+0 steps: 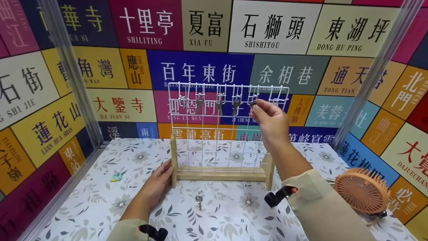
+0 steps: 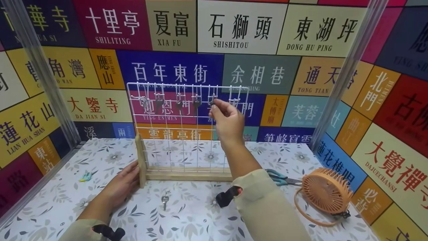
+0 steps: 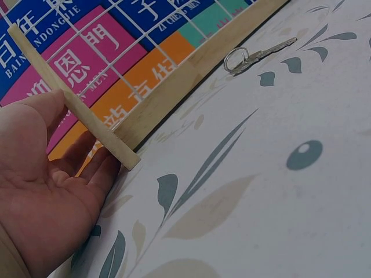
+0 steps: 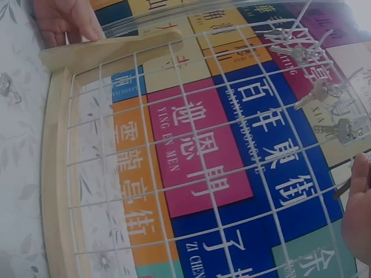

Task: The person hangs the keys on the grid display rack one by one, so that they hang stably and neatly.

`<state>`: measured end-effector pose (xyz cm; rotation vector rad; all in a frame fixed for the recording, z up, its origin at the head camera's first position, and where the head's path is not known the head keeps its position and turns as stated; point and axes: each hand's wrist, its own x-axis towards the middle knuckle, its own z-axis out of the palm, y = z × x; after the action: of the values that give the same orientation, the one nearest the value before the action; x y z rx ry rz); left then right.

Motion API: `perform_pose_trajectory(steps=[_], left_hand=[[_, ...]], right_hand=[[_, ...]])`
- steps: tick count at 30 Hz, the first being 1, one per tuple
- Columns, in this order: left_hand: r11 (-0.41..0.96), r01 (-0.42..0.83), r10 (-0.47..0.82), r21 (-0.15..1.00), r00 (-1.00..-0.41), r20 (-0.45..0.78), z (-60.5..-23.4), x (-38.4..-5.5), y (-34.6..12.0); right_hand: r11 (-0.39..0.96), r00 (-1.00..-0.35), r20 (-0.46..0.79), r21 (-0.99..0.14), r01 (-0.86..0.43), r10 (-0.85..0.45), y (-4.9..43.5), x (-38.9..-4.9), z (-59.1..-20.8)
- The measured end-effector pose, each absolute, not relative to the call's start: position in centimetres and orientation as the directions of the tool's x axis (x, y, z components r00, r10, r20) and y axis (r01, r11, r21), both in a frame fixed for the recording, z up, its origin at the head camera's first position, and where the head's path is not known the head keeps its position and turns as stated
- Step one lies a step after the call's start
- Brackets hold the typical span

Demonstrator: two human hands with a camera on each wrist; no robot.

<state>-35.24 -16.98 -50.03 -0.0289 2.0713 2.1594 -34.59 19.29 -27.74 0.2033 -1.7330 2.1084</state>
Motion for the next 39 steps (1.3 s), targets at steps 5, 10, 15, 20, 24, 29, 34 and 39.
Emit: perform_pose_trajectory(steps=[5, 10, 15, 20, 24, 29, 34, 39], left_hand=[[-0.041, -0.136, 0.093, 0.99, -0.987, -0.132, -50.0, -35.3, -17.0], [-0.058, -0.131, 0.094, 0.99, -0.988, -0.126, -50.0, -35.3, -16.9], [-0.061, -0.133, 0.1, 0.989, -0.987, -0.126, -49.9, -35.3, -16.8], [-0.064, -0.145, 0.11, 0.987, -0.984, -0.137, -49.8, -35.2, -16.9], [-0.074, -0.129, 0.116, 0.989, -0.986, -0.12, -50.0, -35.2, -16.9], [-0.084, -0.113, 0.108, 0.99, -0.989, -0.104, -50.2, -35.5, -16.7], [-0.087, -0.145, 0.101, 0.986, -0.986, -0.136, -49.9, -35.4, -16.8], [-0.084, -0.153, 0.103, 0.985, -0.984, -0.144, -50.0, -35.4, -16.9]], right_hand=[[-0.164, -0.922, 0.323, -0.919, -0.36, 0.214, 19.1, -35.2, -29.3], [-0.177, -0.927, 0.3, -0.923, -0.342, 0.224, 18.2, -35.1, -31.5], [-0.21, -0.94, 0.271, -0.926, -0.313, 0.205, 16.6, -34.2, -34.5], [-0.236, -0.966, 0.232, -0.938, -0.254, 0.117, 14.9, -33.2, -37.8], [-0.256, -0.979, 0.201, -0.946, -0.2, 0.023, 13.4, -32.6, -40.6], [-0.249, -0.986, 0.148, -0.96, -0.126, -0.073, 12.0, -32.5, -43.0], [-0.206, -0.987, 0.092, -0.977, -0.064, -0.128, 10.7, -33.1, -44.4], [-0.146, -0.982, 0.04, -0.989, -0.012, -0.187, 9.1, -33.5, -45.3]])
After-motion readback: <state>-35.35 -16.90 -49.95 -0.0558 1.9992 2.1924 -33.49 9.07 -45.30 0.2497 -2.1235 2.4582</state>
